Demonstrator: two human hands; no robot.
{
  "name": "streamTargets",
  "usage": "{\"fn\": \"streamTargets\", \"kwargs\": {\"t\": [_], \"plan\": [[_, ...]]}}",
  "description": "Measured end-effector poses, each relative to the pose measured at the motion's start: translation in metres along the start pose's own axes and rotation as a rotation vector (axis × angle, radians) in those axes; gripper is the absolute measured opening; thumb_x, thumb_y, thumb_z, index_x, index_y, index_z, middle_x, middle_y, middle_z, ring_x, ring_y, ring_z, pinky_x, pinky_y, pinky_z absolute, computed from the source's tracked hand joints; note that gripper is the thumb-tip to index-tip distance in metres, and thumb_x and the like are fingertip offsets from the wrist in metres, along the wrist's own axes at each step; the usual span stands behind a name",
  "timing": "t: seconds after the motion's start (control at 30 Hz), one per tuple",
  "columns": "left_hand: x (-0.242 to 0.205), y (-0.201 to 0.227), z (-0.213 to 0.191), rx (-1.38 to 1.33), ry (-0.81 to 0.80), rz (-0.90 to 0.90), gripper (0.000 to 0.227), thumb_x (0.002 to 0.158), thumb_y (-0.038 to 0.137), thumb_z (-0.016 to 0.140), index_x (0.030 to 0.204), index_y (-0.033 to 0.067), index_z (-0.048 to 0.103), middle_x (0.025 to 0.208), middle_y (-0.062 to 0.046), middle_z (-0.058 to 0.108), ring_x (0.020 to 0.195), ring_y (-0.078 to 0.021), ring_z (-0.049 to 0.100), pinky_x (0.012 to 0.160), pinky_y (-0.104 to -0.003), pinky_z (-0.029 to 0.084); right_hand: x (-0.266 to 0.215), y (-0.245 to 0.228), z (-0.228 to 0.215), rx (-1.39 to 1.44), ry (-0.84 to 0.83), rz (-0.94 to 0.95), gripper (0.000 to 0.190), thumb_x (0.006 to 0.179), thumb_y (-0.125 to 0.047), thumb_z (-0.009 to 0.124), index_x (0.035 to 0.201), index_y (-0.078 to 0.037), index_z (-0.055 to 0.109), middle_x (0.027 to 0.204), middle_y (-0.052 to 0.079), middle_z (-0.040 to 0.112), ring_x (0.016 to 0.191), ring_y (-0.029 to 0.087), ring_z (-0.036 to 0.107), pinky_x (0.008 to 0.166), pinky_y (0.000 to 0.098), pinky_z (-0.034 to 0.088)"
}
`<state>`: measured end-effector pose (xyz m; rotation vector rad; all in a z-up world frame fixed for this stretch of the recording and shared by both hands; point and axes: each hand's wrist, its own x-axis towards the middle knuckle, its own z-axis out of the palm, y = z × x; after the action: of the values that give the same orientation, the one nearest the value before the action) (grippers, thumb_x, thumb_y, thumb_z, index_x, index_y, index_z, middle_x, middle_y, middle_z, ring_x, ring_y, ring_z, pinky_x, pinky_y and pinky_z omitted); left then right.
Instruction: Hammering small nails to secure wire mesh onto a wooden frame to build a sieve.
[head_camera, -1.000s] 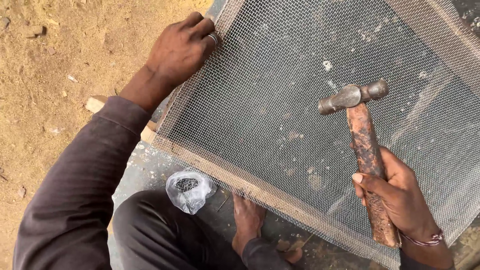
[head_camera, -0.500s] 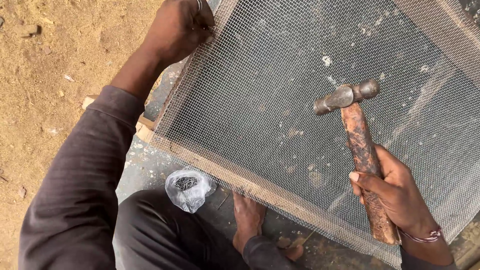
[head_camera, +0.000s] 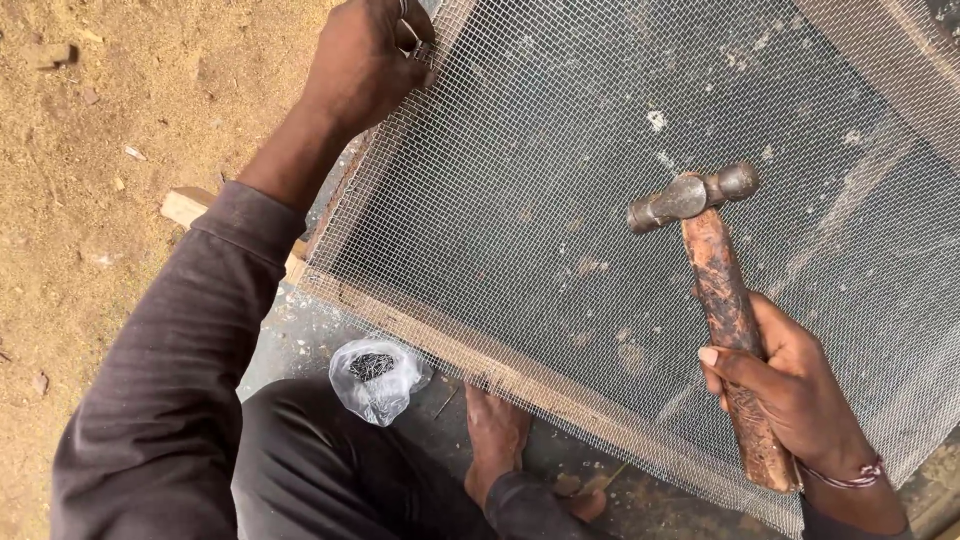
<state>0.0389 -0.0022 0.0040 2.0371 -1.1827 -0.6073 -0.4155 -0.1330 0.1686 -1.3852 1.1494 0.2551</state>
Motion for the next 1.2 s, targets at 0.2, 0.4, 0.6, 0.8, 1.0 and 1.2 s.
{"fn": "streamTargets", "kwargs": {"t": [0.2, 0.4, 0.6, 0.8, 1.0, 1.2], "plan": [[-0.005, 0.011, 0.006, 0.079, 0.099, -0.010, 0.033, 0.077, 0.001, 0.086, 0.107, 0.0042, 0.072, 0.100, -0.017, 0.076, 0.090, -0.0272, 0.076, 0.076, -0.040, 0.063, 0.002, 0.002, -0.002, -0.011, 0.001, 0.020, 0.057, 0.084, -0.013, 0.066, 0.136, 0.005, 0.052, 0.067, 0.010, 0.065, 0.053, 0.015, 0.064, 0.043, 0.0297, 0.053], [-0.009, 0.027, 0.009, 0.343, 0.184, 0.035, 0.028, 0.078, -0.004, 0.074, 0.104, 0.0038, 0.072, 0.087, -0.013, 0.072, 0.079, -0.0280, 0.070, 0.072, -0.045, 0.056, 0.006, 0.008, -0.004, -0.025, -0.019, -0.029, 0.053, 0.085, -0.014, 0.066, 0.133, 0.005, 0.054, 0.065, 0.009, 0.065, 0.051, 0.014, 0.063, 0.041, 0.0281, 0.053], [-0.007, 0.034, 0.021, 0.681, 0.073, 0.013, 0.011, 0.093, -0.006, 0.063, 0.101, 0.0005, 0.066, 0.079, -0.014, 0.068, 0.078, -0.0257, 0.063, 0.071, -0.044, 0.055, 0.004, 0.006, -0.002, -0.039, -0.006, -0.004, 0.054, 0.083, -0.017, 0.067, 0.131, 0.004, 0.054, 0.063, 0.008, 0.065, 0.048, 0.014, 0.062, 0.039, 0.0281, 0.052], [0.000, 0.020, 0.024, 0.562, 0.160, 0.020, 0.026, 0.087, -0.011, 0.062, 0.112, -0.0044, 0.063, 0.084, -0.017, 0.067, 0.075, -0.0261, 0.065, 0.061, -0.045, 0.054, 0.003, 0.006, -0.002, -0.033, -0.014, -0.023, 0.050, 0.083, -0.018, 0.067, 0.125, 0.005, 0.055, 0.062, 0.008, 0.064, 0.047, 0.014, 0.062, 0.040, 0.0289, 0.052], [0.009, 0.019, 0.008, 0.302, 0.024, -0.226, 0.032, 0.074, -0.002, 0.069, 0.105, 0.0001, 0.059, 0.087, -0.018, 0.069, 0.082, -0.0329, 0.070, 0.075, -0.048, 0.055, 0.004, -0.002, 0.002, -0.060, -0.003, 0.031, 0.048, 0.082, -0.018, 0.067, 0.124, 0.003, 0.056, 0.060, 0.008, 0.064, 0.046, 0.015, 0.060, 0.039, 0.0303, 0.051], [-0.002, 0.017, 0.018, 0.423, 0.188, -0.034, 0.043, 0.076, -0.007, 0.069, 0.115, -0.0007, 0.054, 0.088, -0.022, 0.069, 0.084, -0.0427, 0.068, 0.073, -0.055, 0.052, 0.007, 0.004, 0.000, -0.017, -0.023, 0.013, 0.056, 0.081, -0.017, 0.067, 0.132, 0.001, 0.053, 0.061, 0.007, 0.064, 0.047, 0.014, 0.061, 0.040, 0.0298, 0.052]]}}
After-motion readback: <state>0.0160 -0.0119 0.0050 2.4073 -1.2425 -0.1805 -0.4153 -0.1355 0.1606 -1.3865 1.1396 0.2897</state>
